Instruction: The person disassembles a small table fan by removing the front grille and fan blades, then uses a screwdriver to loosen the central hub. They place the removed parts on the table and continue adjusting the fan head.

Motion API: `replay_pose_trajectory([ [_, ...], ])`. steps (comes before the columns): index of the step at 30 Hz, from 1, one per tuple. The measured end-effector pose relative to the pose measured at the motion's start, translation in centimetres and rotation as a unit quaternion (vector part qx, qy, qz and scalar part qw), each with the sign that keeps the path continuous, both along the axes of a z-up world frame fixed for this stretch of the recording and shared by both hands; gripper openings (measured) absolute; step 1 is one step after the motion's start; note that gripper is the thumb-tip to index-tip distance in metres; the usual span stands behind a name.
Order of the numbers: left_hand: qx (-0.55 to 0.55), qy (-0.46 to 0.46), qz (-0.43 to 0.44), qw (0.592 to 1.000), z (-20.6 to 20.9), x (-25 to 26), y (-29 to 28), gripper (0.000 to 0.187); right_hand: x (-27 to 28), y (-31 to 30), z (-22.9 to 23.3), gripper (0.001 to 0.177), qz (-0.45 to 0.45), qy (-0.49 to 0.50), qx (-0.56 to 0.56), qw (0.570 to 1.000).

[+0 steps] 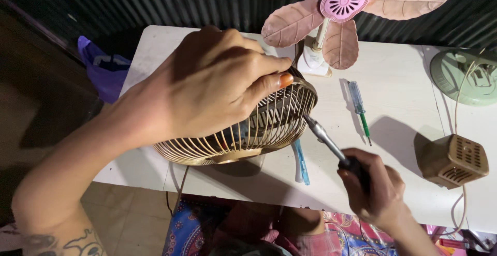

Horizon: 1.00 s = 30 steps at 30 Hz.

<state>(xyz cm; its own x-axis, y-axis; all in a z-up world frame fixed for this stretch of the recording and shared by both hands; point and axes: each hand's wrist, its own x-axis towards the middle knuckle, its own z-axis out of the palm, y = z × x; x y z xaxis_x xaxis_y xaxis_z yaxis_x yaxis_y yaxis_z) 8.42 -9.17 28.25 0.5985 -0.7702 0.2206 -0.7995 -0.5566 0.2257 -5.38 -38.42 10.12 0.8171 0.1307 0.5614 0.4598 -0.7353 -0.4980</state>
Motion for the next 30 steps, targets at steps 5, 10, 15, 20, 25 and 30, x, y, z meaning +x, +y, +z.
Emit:
replay_pose_trajectory([
  [5,-0.006,-0.078,-0.03,0.996,-0.3,-0.2,0.3,0.032,1.3,-0.3,3.3,0.028,-0.018,0.012,-0.082,0.996],
  [10,-0.078,-0.105,-0.063,0.989,-1.0,0.0,0.7,0.029,1.3,-1.1,6.0,0.033,-0.025,0.01,-0.138,0.99],
  [15,-0.086,-0.121,-0.063,0.987,-1.5,-0.2,0.5,0.031,0.9,-1.6,11.7,0.039,-0.045,0.01,-0.312,0.949],
  [20,-0.009,-0.014,-0.002,1.0,-0.5,-0.1,0.1,0.03,0.8,-4.0,11.9,0.039,-0.028,0.154,-0.155,0.975],
  [25,-0.027,-0.063,-0.029,0.997,-0.3,-0.7,0.6,0.029,4.4,-9.3,1.0,0.027,-0.151,0.268,0.04,0.951],
  [30,-0.016,-0.076,-0.031,0.996,-0.4,-0.5,0.1,0.029,10.0,-5.6,-16.8,0.027,-0.214,0.164,-0.176,0.947],
])
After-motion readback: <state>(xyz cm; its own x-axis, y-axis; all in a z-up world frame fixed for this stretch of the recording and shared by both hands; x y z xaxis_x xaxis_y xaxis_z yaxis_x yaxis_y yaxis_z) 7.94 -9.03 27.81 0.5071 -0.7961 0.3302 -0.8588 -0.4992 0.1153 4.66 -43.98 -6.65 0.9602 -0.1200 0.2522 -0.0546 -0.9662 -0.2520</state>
